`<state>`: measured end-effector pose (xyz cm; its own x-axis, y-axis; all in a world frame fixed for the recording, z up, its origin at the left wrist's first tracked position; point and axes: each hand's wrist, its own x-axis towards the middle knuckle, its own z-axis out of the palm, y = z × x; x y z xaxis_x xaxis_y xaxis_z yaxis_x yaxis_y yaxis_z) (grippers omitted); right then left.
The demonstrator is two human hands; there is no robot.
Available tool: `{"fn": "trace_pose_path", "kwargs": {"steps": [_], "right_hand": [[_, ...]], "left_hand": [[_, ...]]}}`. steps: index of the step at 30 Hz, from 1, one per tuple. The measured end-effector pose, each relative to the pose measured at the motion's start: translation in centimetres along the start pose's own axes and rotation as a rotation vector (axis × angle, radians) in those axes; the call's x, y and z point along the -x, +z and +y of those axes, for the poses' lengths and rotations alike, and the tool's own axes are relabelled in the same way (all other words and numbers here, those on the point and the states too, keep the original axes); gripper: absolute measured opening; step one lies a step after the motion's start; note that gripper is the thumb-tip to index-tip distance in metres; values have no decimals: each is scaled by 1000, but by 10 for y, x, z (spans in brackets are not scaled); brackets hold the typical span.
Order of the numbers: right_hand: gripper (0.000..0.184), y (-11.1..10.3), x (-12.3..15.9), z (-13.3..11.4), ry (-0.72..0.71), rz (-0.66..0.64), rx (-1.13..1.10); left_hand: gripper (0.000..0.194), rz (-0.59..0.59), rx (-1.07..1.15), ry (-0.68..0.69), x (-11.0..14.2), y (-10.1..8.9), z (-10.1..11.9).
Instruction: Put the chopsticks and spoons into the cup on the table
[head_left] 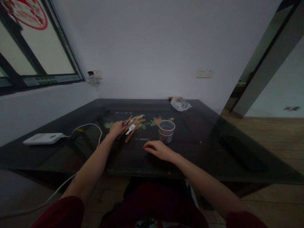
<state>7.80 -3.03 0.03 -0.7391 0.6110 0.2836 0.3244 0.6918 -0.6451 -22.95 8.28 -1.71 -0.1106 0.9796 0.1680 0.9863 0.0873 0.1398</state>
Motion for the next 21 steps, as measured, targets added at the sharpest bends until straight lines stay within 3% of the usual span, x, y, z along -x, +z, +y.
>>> {"fn": "trace_pose_path", "kwargs": {"steps": [8,21], "right_hand": [[17,0,0,-1,-22,-2,2],[17,1,-1,1,-10,-11,9]], "left_hand": [[31,95,4,33,2,-3,4],[40,51,-31,92,12,-7,20]]}}
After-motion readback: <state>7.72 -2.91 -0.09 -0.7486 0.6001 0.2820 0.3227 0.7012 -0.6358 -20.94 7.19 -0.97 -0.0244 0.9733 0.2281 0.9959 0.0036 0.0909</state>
